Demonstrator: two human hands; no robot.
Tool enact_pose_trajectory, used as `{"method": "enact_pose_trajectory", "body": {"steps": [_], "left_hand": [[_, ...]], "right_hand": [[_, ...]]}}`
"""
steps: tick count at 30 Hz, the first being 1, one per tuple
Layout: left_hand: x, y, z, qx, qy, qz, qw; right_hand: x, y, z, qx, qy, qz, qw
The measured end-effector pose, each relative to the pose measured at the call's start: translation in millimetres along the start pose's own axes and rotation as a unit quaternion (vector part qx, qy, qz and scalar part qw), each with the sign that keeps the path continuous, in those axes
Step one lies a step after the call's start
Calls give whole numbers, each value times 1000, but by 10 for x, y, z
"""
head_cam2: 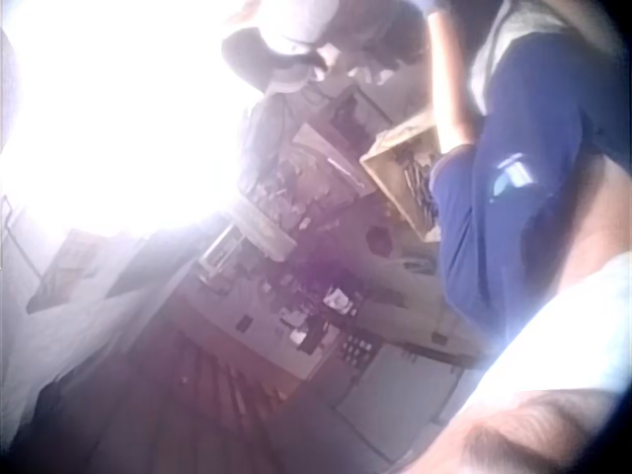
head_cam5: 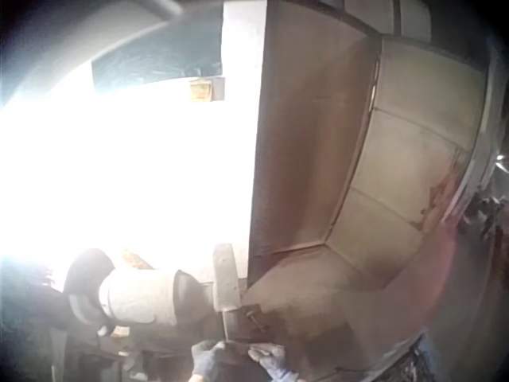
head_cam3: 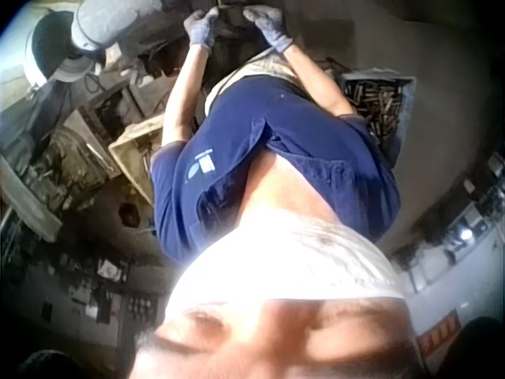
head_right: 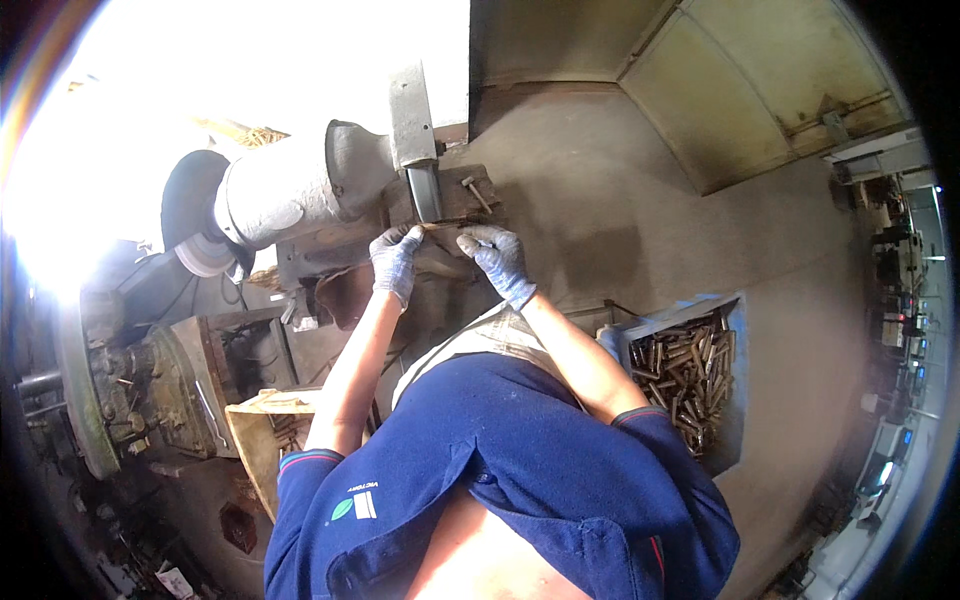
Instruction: The person picks up small metal tubes from a bin, holds them against a rotating grinding wheel to smooth the edges, and places them into a separate bin.
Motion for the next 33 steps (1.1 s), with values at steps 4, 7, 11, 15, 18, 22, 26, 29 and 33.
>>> {"method": "enact_pose_trajectory", "body": {"steps": [4,7,11,15,18,22,26,29,33], "left_hand": [[111,59,-76,-14,-35,-23,999],[145,103,-243,-41,-45,-25,998],[-385,-144,-248,-42,-42,-62,996],[-415,-261,-310,-19,-50,10,998],[-386,-479,-362,23,-43,72,996],[-563,-717,-267,73,-11,105,992],[-704,-771,-45,130,-5,145,981],[-764,-743,105,193,71,134,969],[-767,-787,96,153,69,57,984]], "right_hand": [[67,-5,39,26,12,9,1000],[87,0,209,38,59,10,997],[137,-15,361,41,122,1,992],[206,-110,352,32,95,-109,989],[449,-428,147,28,-36,-266,963],[819,-731,-126,20,-107,-310,944],[1027,-929,-318,-26,-88,-319,943],[1150,-1037,-623,-58,-159,-362,917],[1000,-1391,-1100,-169,-257,-257,916]]}}
Point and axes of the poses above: each hand's wrist, its own y-axis towards the middle knuckle, its own z-axis out of the palm, x = y × z, the point moved 1 cm from there along y, towards the middle knuckle
